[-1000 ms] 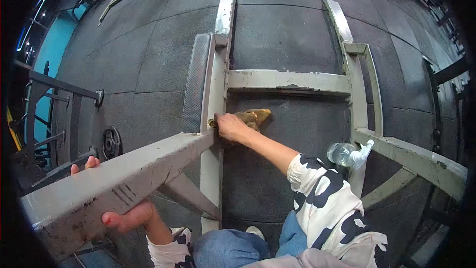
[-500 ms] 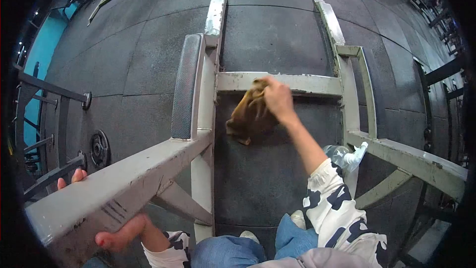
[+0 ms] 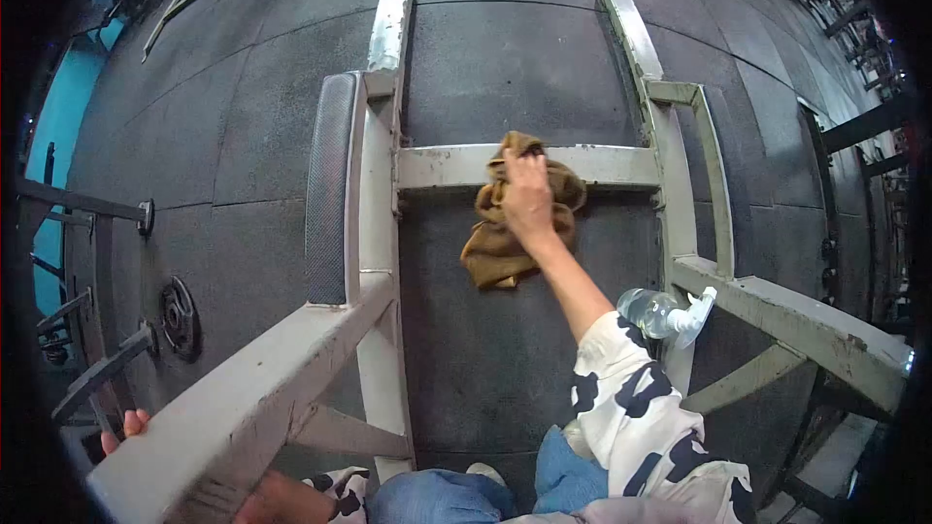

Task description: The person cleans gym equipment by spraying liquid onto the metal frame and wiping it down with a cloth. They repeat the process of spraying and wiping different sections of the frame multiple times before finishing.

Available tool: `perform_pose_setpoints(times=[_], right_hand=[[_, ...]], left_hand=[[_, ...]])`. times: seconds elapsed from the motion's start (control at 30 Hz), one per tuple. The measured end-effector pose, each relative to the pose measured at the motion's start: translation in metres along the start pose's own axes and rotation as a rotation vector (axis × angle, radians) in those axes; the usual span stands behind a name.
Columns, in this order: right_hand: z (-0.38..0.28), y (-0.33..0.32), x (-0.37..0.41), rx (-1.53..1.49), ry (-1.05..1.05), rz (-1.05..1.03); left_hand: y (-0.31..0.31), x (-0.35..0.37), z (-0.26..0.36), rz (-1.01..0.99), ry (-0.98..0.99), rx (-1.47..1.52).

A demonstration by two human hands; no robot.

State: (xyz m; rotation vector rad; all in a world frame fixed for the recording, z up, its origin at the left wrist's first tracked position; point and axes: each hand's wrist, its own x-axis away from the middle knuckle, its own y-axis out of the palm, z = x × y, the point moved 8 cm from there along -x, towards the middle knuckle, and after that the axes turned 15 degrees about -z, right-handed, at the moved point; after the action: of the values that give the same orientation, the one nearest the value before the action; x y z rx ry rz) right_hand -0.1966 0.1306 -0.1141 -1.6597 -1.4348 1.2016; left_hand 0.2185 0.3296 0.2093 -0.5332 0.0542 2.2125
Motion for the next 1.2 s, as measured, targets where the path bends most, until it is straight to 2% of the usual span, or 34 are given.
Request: perform_pose_setpoints(times=[0.03, 0.2, 0.23, 0.43, 0.5, 0.57, 0.63, 0.67, 0.7, 0.73, 0.77, 0.83, 0.87, 0.97, 1.0, 1.03, 1.1, 1.2], right_hand=[[-0.013, 0.008, -0.004, -0.011, -0.037, -0.011], [-0.063, 0.045, -0.024, -0.060, -0.123, -0.039], [-0.073, 0.053, -0.029, -0.091, -0.147, -0.056], [-0.124, 0.078, -0.045, -0.181, -0.257, 0.034], [-0.121, 0.090, -0.045, -0.208, -0.257, -0.029], [-0.129, 0.084, -0.033, -0.254, -0.518, 0.019], [-0.125, 0.085, -0.028, -0.202, -0.564, 0.001], [-0.126, 0.086, -0.028, -0.150, -0.593, 0.003], [-0.129, 0.083, -0.027, -0.099, -0.623, 0.003], [-0.128, 0.081, -0.025, -0.060, -0.629, -0.044], [-0.123, 0.079, -0.024, -0.058, -0.629, -0.048], [-0.120, 0.077, -0.022, 0.005, -0.682, -0.064], [-0.116, 0.073, -0.020, 0.069, -0.673, -0.029], [-0.103, 0.067, -0.015, 0.209, -0.599, 0.002], [-0.099, 0.065, -0.015, 0.207, -0.586, -0.020], [-0.095, 0.063, -0.013, 0.203, -0.588, -0.021], [-0.087, 0.055, -0.012, 0.255, -0.551, -0.024], [-0.067, 0.045, -0.008, 0.342, -0.519, -0.068]], left_hand=[[-0.002, 0.001, -0.004, -0.003, -0.003, 0.002], [0.044, 0.021, 0.041, -0.271, 0.527, -0.353], [0.045, 0.021, 0.044, -0.281, 0.588, -0.333], [0.043, 0.013, 0.043, -0.297, 0.725, -0.285], [0.044, 0.013, 0.046, -0.294, 0.786, -0.292], [0.053, 0.018, 0.046, -0.268, 0.708, -0.314], [0.034, 0.012, 0.034, -0.239, 0.627, -0.341], [-0.004, -0.011, 0.010, -0.299, 0.538, -0.089], [-0.004, -0.021, 0.004, -0.353, 0.442, 0.161], [0.008, -0.008, 0.009, -0.457, 0.553, 0.062], [0.017, -0.002, 0.012, -0.456, 0.549, 0.064], [0.026, 0.004, 0.013, -0.241, 0.452, -0.430], [0.036, 0.006, 0.014, -0.184, 0.353, -0.237], [0.022, 0.001, 0.002, -0.241, 0.330, -0.252], [0.042, 0.012, 0.019, -0.159, 0.312, -0.164], [0.039, 0.009, 0.017, -0.158, 0.312, -0.168], [0.036, 0.005, 0.016, -0.224, 0.386, -0.225], [0.037, 0.008, 0.016, -0.213, 0.368, -0.204]])
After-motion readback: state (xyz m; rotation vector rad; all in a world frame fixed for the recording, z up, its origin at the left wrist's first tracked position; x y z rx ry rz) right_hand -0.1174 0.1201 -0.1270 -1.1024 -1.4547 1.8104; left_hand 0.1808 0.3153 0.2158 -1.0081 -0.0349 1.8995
